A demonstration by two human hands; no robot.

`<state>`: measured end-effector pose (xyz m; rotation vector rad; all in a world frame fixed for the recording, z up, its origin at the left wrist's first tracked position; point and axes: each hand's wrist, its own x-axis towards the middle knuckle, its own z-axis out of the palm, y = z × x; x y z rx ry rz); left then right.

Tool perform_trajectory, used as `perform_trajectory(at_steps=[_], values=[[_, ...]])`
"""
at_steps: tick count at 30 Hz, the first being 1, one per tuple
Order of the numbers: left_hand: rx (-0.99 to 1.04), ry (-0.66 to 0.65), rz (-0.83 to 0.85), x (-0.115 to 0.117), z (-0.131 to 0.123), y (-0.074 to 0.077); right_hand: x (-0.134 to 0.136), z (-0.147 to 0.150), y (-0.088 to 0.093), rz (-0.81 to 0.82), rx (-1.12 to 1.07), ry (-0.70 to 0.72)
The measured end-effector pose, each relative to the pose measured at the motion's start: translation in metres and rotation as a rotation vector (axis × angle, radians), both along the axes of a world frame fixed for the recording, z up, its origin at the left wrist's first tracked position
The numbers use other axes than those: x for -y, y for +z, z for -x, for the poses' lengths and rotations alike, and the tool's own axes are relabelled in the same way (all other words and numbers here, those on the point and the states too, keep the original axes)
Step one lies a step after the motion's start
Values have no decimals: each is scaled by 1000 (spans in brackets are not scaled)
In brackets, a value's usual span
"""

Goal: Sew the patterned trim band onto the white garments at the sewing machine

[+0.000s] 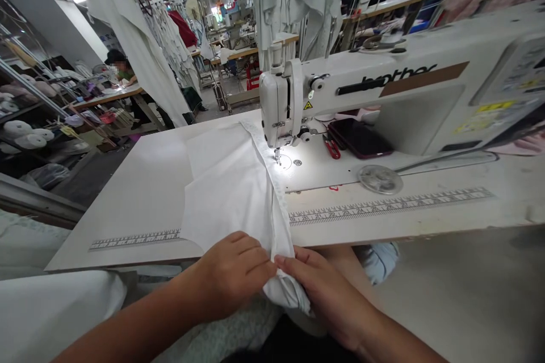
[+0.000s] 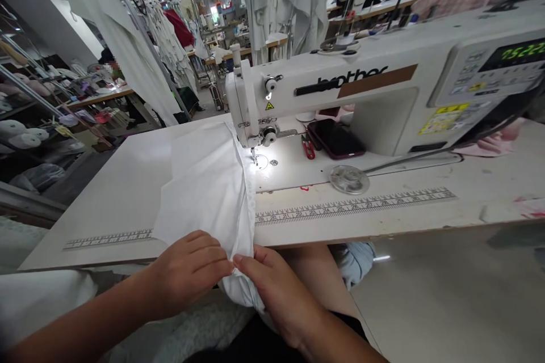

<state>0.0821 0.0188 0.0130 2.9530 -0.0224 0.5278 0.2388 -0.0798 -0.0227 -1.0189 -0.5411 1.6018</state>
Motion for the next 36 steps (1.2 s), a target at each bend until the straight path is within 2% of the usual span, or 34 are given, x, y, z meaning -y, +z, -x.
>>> perform_trajectory(at_steps=[2,5,7,9,12,16,18,20,23,26,28,29,30,32,34,36], values=[[-82,170,313,-1,-7,6,1,-1,2,7,-18,32],[-340,474,847,-8,-19,16,2,-2,6,-7,24,58],[-500,588,1111,-16,-26,20,3,-3,8,-22,69,76],[-576,626,1305,-25,-33,22,4,-5,10,-33,112,80],[-588,609,1504,-33,-40,21,5,-8,13,-74,190,92],[-524,551,1598,-32,-45,21,4,-15,16,-154,331,144],[-500,507,1560,-29,-47,21,3,-18,17,-162,414,144],[-446,491,1422,-25,-50,22,3,-21,18,-191,512,120],[-143,426,983,-25,-64,23,5,-23,20,-303,750,24],[178,114,536,-33,-85,18,8,-24,19,-442,1052,-87],[166,-62,406,-40,-98,13,10,-28,14,-464,1238,-84],[109,-95,377,-44,-103,9,10,-33,11,-447,1344,-78],[54,-96,354,-46,-106,5,8,-40,6,-419,1454,-89],[0,-51,303,-47,-110,-1,1,-58,-2,-329,1660,-203],[36,-2,244,-45,-111,-7,-11,-75,-9,-212,1748,-378],[96,26,210,-43,-110,-9,-22,-86,-14,-153,1751,-492]])
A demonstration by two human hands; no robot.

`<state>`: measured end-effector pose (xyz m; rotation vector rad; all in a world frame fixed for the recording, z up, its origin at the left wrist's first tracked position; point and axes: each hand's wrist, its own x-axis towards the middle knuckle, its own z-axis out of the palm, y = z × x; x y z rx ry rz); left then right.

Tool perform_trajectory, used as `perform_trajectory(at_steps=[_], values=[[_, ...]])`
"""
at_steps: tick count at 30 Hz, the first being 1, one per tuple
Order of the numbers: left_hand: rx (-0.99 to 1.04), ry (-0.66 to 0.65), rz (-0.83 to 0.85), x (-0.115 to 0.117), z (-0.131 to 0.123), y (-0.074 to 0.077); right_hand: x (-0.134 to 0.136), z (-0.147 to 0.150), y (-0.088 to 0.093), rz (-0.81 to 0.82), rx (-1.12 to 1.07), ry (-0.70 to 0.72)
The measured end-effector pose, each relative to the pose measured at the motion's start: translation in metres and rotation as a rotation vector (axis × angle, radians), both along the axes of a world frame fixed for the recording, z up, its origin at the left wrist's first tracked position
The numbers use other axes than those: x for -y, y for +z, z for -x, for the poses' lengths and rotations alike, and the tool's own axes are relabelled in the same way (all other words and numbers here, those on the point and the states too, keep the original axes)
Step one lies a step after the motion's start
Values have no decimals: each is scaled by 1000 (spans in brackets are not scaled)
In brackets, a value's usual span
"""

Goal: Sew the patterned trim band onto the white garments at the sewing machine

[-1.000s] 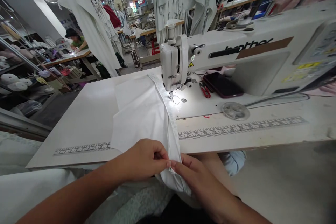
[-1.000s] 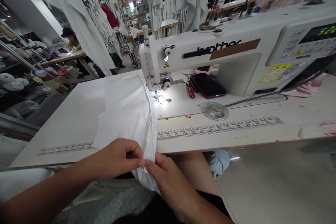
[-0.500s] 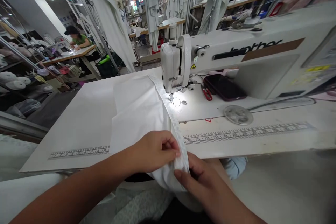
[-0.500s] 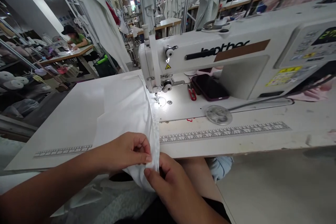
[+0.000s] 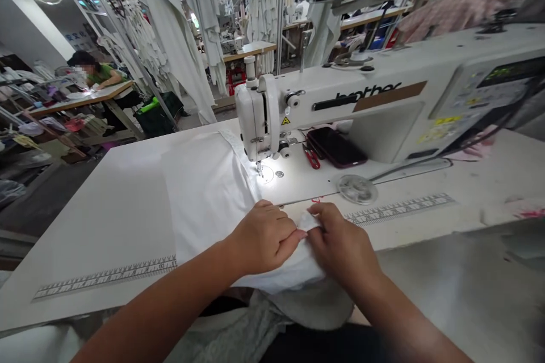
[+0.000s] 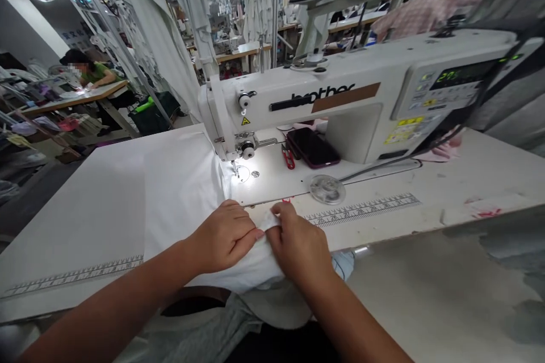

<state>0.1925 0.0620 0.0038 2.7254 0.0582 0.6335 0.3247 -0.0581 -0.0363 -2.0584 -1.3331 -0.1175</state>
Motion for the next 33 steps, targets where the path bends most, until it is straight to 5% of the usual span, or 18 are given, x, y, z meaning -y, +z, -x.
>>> perform_trajectory(at_steps=[4,11,22,28,33], values=[[42,-5,53,0,8,5,-1,3,-3,-152,-56,58],[-155,-9,142,8,10,19,39,11,-4,-306,78,256],[-418,-174,86,31,-23,49,65,8,3,-193,240,114],[-449,-282,120,31,-32,49,88,12,0,-147,-102,216],[-500,-333,245,24,-33,46,96,11,-1,-49,-618,398]])
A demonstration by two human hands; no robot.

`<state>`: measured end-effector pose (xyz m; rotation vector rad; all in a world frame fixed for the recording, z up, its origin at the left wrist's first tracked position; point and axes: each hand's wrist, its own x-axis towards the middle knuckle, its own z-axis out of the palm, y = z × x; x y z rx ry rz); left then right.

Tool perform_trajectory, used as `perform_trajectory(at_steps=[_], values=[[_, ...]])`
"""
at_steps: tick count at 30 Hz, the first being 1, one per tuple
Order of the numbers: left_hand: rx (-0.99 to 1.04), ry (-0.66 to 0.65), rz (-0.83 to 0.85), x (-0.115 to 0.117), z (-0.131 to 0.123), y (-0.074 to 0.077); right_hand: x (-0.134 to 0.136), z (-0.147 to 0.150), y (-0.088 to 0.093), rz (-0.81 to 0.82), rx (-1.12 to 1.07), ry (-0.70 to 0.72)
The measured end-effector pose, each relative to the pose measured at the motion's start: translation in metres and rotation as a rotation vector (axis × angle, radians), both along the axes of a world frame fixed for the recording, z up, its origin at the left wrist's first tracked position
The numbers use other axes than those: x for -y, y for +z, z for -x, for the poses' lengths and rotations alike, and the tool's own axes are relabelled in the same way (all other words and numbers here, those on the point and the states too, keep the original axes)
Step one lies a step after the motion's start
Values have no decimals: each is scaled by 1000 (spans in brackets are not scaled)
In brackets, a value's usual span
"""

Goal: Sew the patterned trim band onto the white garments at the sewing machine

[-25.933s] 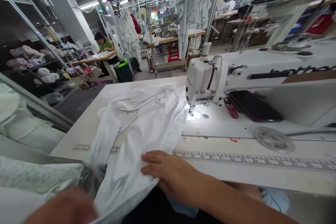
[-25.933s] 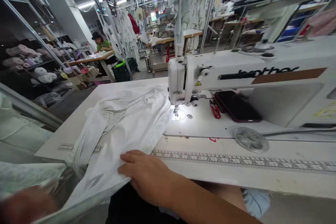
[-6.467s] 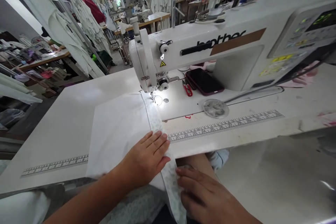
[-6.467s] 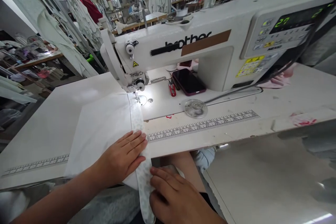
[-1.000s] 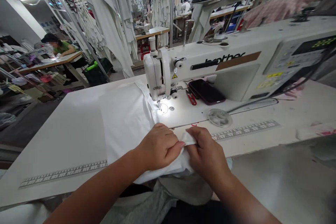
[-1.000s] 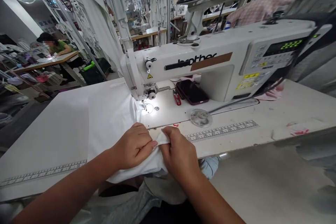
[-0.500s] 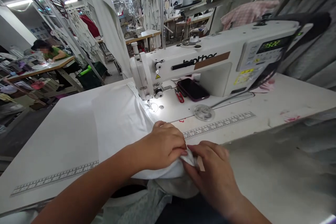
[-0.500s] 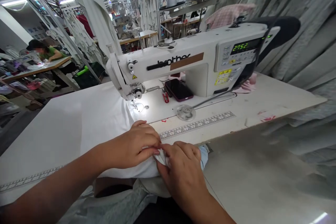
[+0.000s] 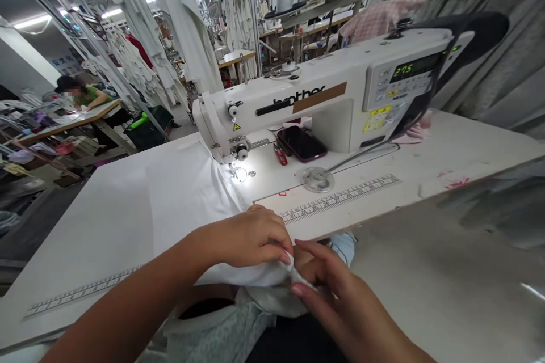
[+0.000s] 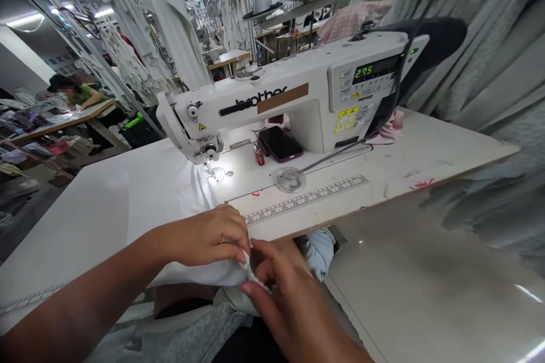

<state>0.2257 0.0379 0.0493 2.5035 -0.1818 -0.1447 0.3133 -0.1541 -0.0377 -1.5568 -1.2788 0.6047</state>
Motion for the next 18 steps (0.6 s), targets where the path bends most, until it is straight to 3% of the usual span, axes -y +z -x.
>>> perform_trajectory(at_steps=[2,4,7,11,14,18], values=[[-5,6,26,-2,1,-2,-3,-5,3,41,-223,133],[-2,3,56,-3,2,-4,-9,-13,4,8,-248,161],[9,59,143,-5,4,-7,-20,-28,0,-184,138,140],[-120,349,464,-4,12,-18,-30,-41,0,-404,605,231],[-22,503,606,2,21,-37,-32,-42,12,-446,750,286],[136,591,598,10,32,-61,-36,-39,22,-372,807,401]])
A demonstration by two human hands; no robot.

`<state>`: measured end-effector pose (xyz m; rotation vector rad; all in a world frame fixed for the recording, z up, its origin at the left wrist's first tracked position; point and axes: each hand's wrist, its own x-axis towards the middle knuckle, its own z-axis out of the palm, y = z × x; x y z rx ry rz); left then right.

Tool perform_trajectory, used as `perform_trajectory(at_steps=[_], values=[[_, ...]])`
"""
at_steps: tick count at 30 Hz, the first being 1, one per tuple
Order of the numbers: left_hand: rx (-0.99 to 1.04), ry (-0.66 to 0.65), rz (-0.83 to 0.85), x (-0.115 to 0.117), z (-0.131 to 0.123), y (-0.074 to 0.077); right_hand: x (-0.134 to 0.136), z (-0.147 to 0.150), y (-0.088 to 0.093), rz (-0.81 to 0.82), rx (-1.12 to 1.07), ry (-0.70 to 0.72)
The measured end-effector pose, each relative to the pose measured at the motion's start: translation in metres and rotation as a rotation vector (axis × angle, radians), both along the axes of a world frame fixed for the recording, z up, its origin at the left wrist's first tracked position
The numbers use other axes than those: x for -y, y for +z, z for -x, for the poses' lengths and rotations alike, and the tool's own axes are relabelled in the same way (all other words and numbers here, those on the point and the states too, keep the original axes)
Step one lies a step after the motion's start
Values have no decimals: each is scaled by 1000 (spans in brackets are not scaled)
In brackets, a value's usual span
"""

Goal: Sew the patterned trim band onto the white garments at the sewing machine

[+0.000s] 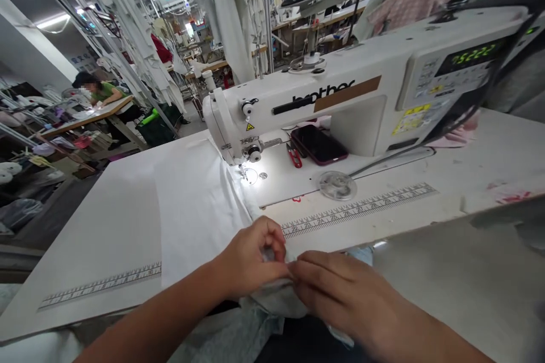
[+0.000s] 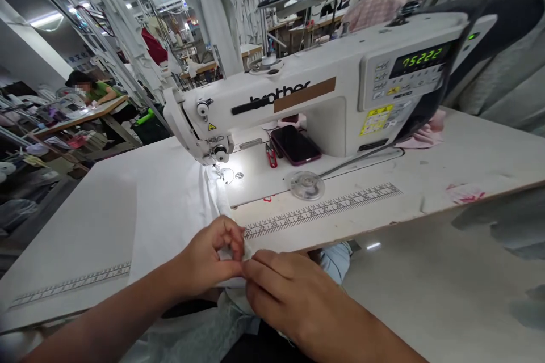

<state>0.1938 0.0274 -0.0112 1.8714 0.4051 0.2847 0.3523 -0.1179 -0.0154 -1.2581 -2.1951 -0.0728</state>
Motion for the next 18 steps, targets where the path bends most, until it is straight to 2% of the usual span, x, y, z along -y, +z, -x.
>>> perform_trajectory(at_steps=[3,6,9,13,15,18], values=[[49,-16,-125,-2,3,-2,-2,-3,-12,52,-128,-36],[208,-32,-408,-11,4,10,3,-11,-30,5,-312,-242],[210,-195,-634,-18,3,22,11,-16,-40,15,-366,-371],[-21,-439,-810,-16,0,25,17,-9,-42,18,-298,-296],[-41,-489,-838,-14,-3,23,17,-3,-40,-9,-245,-263],[-21,-490,-794,-13,-8,24,13,2,-36,-75,-153,-223]])
